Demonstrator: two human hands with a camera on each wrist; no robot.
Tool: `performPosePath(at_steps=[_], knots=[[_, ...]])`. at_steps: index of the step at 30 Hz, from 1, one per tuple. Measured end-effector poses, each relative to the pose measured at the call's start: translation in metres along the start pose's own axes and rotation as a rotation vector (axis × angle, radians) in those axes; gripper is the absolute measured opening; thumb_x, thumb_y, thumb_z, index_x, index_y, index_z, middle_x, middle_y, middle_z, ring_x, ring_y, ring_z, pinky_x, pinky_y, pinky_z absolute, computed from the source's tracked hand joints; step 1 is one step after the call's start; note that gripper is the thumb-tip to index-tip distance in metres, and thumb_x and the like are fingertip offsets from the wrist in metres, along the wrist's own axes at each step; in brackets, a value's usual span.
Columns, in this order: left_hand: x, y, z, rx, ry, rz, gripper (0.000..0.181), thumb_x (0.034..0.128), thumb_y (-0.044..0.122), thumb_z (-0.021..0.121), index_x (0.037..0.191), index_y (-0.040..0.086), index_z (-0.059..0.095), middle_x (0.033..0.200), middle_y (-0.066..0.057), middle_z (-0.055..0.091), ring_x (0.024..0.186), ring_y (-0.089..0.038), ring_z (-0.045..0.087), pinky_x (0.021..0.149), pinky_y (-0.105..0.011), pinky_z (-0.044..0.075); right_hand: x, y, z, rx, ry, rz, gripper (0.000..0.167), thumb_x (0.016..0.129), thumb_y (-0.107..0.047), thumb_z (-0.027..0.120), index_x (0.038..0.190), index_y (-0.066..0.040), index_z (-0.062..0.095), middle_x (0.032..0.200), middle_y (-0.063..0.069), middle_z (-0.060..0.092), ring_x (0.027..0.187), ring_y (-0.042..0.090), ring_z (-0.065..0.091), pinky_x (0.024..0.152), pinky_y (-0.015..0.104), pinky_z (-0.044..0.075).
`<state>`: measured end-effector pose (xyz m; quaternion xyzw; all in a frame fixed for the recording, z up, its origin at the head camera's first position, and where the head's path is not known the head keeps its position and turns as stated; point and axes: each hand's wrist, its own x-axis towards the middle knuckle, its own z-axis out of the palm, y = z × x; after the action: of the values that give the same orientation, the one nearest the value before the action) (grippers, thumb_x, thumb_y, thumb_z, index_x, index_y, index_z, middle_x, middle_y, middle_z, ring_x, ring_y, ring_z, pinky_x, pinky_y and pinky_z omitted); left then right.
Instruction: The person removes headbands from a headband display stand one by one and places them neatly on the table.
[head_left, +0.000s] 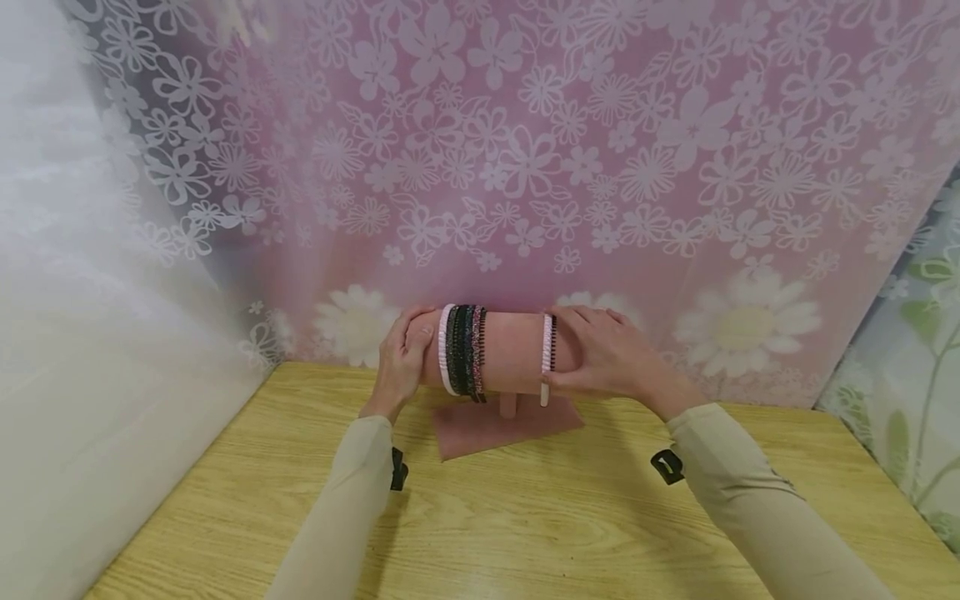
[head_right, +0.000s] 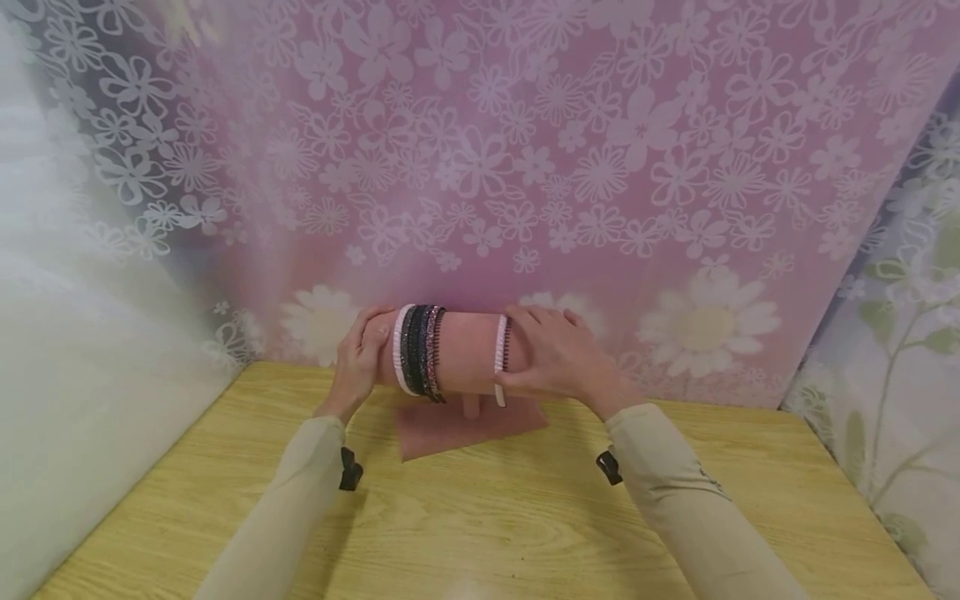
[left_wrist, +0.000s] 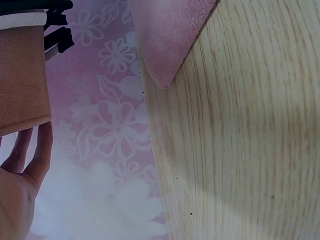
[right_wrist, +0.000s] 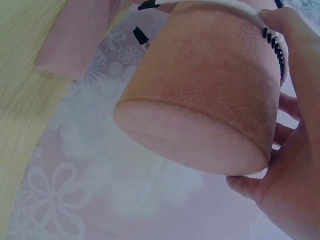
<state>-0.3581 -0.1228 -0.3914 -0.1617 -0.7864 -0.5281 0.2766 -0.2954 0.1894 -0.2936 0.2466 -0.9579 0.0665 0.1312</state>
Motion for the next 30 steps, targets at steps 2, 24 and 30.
performPosePath(at_steps=[2, 24, 30], knots=[[-0.001, -0.001, 0.0, -0.004, -0.001, -0.002, 0.038, 0.1034, 0.041, 0.049, 0.136, 0.026, 0.062, 0.143, 0.001, 0.061, 0.133, -0.024, 0.056, 0.113, -0.051, 0.04, -0.001, 0.001, 0.002, 0.019, 0.01, -0.009, 0.095, 0.078, -0.058, 0.077, 0.155, -0.016, 0.041, 0.152, 0.015, 0.052, 0.138, 0.04, 0.051, 0.114, 0.066, 0.033], [-0.005, 0.004, 0.004, -0.029, 0.011, -0.02, 0.04, 0.103, 0.038, 0.051, 0.137, 0.019, 0.062, 0.142, 0.0, 0.061, 0.131, -0.027, 0.057, 0.112, -0.052, 0.041, -0.006, 0.008, 0.014, 0.072, 0.117, -0.092, 0.091, 0.077, -0.046, 0.078, 0.149, -0.002, 0.042, 0.147, 0.022, 0.052, 0.135, 0.043, 0.049, 0.116, 0.06, 0.033], [-0.001, 0.003, 0.003, -0.025, 0.019, -0.008, 0.039, 0.1028, 0.038, 0.051, 0.136, 0.021, 0.062, 0.142, 0.0, 0.061, 0.129, -0.026, 0.058, 0.111, -0.051, 0.042, -0.004, 0.009, 0.015, 0.087, 0.12, -0.079, 0.091, 0.075, -0.044, 0.078, 0.147, -0.001, 0.042, 0.146, 0.023, 0.051, 0.136, 0.044, 0.047, 0.117, 0.06, 0.032]])
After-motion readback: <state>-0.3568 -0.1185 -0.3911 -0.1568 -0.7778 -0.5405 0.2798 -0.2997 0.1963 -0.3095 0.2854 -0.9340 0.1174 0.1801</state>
